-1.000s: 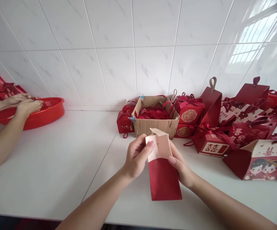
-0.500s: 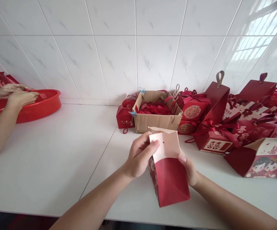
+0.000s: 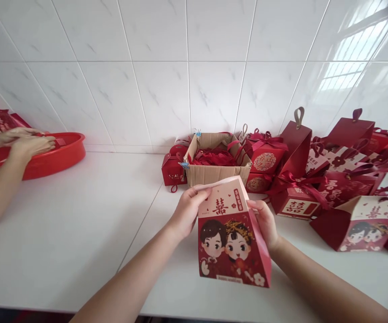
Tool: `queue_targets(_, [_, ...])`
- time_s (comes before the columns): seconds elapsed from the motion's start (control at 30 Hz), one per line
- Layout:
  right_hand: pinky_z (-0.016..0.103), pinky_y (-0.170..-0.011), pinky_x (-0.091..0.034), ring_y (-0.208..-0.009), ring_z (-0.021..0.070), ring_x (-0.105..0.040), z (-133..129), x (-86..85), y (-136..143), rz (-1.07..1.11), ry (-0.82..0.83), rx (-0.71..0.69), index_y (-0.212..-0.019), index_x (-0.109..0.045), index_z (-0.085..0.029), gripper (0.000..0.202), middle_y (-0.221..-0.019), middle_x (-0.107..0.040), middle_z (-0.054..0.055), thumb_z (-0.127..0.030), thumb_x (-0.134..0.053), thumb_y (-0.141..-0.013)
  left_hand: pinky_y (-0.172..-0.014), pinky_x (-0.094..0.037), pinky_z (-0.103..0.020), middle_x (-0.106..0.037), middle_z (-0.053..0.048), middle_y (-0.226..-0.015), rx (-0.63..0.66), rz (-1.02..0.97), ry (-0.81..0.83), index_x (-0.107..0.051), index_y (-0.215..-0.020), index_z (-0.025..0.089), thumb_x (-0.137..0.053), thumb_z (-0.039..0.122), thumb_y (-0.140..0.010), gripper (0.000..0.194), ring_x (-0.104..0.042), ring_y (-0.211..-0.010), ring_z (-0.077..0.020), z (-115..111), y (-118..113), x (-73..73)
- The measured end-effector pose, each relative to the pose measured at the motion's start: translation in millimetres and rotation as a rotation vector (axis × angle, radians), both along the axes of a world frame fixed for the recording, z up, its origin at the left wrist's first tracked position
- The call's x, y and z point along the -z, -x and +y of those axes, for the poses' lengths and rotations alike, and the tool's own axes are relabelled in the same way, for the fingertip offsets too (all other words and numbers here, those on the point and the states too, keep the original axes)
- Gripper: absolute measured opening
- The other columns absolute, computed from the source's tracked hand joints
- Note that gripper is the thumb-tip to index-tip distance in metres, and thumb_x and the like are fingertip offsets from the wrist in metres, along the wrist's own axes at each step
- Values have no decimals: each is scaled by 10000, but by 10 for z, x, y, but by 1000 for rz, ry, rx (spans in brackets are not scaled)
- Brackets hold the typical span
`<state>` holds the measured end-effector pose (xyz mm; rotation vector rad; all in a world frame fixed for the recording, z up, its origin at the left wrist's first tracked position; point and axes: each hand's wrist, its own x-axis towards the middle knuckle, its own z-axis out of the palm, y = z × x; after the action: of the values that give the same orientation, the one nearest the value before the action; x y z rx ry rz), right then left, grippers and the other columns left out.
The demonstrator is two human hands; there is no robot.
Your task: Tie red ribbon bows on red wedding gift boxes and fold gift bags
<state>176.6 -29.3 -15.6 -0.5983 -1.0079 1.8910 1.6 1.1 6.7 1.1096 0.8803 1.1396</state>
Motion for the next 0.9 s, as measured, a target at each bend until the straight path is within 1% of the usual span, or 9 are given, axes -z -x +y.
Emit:
queue_targets(0.13, [433,-879,-469,-969,296,-648,23,-7,58,6,-111,92,-1123,-617,-196,511,-997,-710,87,-589,-507,-815,-690,-464,-267,-651,-28,-806,-147,146,-196,-652,-832,162,-687,367,-752,223,-600,-753,-160,-37,3,11])
queue_targets(0.23, [379,-822,-493,-888,241,-665,21,4,74,-76,-144,213,-1112,-594,-235,357,-978,-704,45,-443,-619,-823,-679,-452,-262,-652,-16,-789,-212,239,-295,-663,-913,193,-676,364,-763,228,-586,-728,-156,-42,4,19])
queue_targets(0.33, [325,-733,-509,-791,189,-659,16,-5,74,-86,-125,276,-1134,-546,-274,313,-945,-682,11,-385,-610,-848,-668,-438,-255,-659,-16,-799,-221,256,-335,-682,-901,207,-649,339,-774,186,-572,-722,-154,-40,2,18])
queue_targets(0.43, [283,-641,-498,-699,154,-630,15,-11,73,-85,-183,299,-1241,-430,-351,421,-877,-645,-22,-355,-605,-857,-661,-413,-237,-656,-9,-796,-220,204,-339,-691,-772,194,-606,249,-751,103,-547,-721,-142,-43,1,13])
queue_targets(0.5, [260,-591,-474,-641,137,-594,17,1,74,-104,-234,313,-1233,-405,-372,418,-798,-605,-39,-359,-598,-863,-634,-393,-232,-645,-6,-768,-217,155,-315,-678,-721,184,-554,205,-721,126,-527,-696,-136,-47,8,14])
queue_targets(0.6, [224,-547,-425,-593,107,-526,21,41,71,-160,-300,340,-1030,-499,-302,212,-733,-537,-45,-389,-595,-862,-594,-369,-240,-617,-11,-723,-163,98,-325,-654,-705,168,-499,206,-658,166,-502,-651,-138,-54,25,34])
queue_targets(0.7, [217,-545,-416,-606,100,-508,25,81,60,-196,-336,368,-921,-504,-263,200,-750,-520,-43,-401,-623,-838,-582,-374,-257,-595,-17,-700,-80,50,-349,-628,-753,164,-471,269,-650,215,-506,-632,-151,-58,29,65])
queue_targets(0.8, [229,-558,-434,-623,110,-524,31,101,49,-203,-348,351,-916,-484,-257,261,-755,-534,-43,-398,-670,-798,-542,-353,-245,-535,6,-627,-88,108,-295,-585,-753,167,-500,327,-711,186,-472,-571,-132,-56,13,80])
queue_targets(0.9, [224,-550,-436,-611,105,-528,44,97,45,-204,-333,354,-893,-478,-245,282,-730,-534,-49,-396,-690,-782,-515,-333,-221,-496,32,-631,-151,227,-271,-564,-791,171,-570,287,-714,140,-435,-539,-102,-55,-4,67])
